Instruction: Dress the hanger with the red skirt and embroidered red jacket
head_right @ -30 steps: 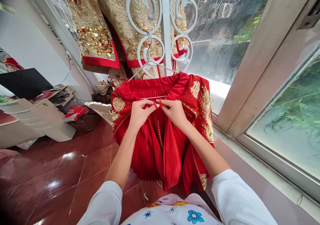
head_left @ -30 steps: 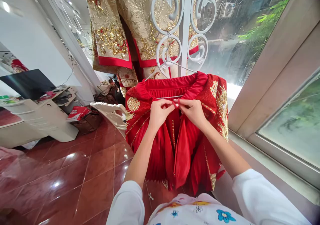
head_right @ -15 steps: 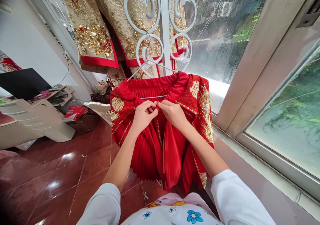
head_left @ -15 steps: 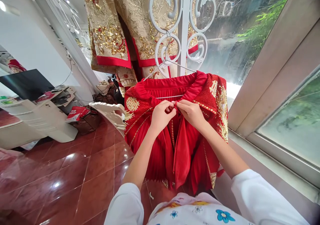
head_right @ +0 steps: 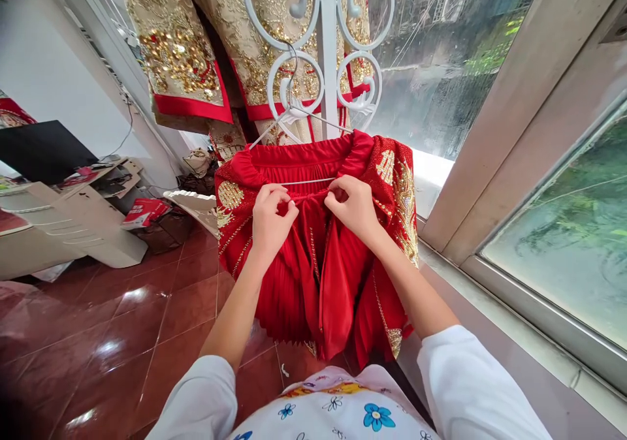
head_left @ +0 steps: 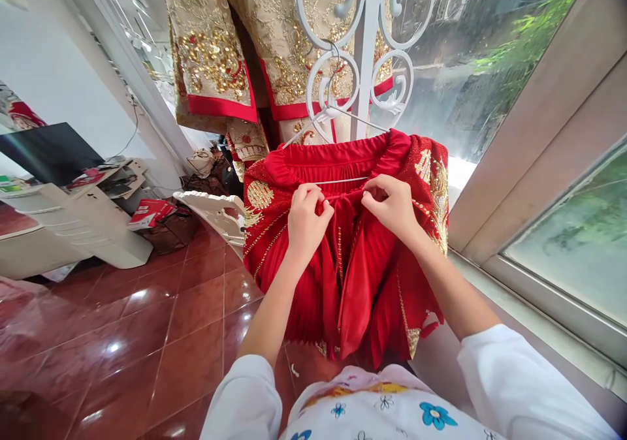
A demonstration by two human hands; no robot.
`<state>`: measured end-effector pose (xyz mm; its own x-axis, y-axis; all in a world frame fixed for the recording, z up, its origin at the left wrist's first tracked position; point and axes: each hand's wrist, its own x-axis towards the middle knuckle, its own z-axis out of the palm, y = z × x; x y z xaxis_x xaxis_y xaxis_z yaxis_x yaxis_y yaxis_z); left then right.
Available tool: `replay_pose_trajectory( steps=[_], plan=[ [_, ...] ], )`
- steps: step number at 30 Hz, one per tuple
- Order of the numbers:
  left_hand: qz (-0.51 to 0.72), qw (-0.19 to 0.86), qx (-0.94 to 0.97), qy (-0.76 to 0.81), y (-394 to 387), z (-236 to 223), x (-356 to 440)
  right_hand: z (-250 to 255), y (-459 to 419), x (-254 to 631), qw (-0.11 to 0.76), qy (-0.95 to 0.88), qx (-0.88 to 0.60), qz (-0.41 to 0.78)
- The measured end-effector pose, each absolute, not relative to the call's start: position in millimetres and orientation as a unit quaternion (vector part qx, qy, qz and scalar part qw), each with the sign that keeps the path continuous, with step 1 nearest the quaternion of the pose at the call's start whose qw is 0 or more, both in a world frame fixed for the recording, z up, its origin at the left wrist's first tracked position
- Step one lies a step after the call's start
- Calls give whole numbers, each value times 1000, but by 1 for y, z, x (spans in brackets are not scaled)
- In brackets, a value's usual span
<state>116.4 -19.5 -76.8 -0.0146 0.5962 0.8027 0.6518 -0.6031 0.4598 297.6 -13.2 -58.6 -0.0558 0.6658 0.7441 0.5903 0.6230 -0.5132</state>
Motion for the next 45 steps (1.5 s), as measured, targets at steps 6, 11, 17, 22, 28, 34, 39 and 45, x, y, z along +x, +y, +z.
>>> replay_pose_trajectory(
  steps=[6, 11, 17, 22, 28, 34, 39, 45],
  plan=[
    [-639, -298, -603, -374, -10, -80, 128, -57, -21, 277, 590, -608, -414, 333],
    [-665, -332, -576, -340, -4, -83, 125, -57, -20, 275, 614, -566, -406, 371],
    [-657, -383, -568, -316, -3, -85, 121, -53, -24, 291, 525, -635, -425, 376],
    [-661, -392, -559, -312, -4, -86, 122, -62, -23, 281, 581, -608, -404, 360],
    [-656, -409, -554, -310, -4, -87, 119, -62, -20, 269, 650, -500, -369, 437],
    [-663, -423, -543, -294, -4, -85, 117, -50, -31, 284, 475, -646, -394, 450],
    [-660, -427, -540, -301, -5, -84, 117, -34, -46, 304, 330, -808, -454, 177],
    [-656, -422, -549, -301, -5, -83, 116, -24, -54, 325, 254, -793, -514, 206]
  ],
)
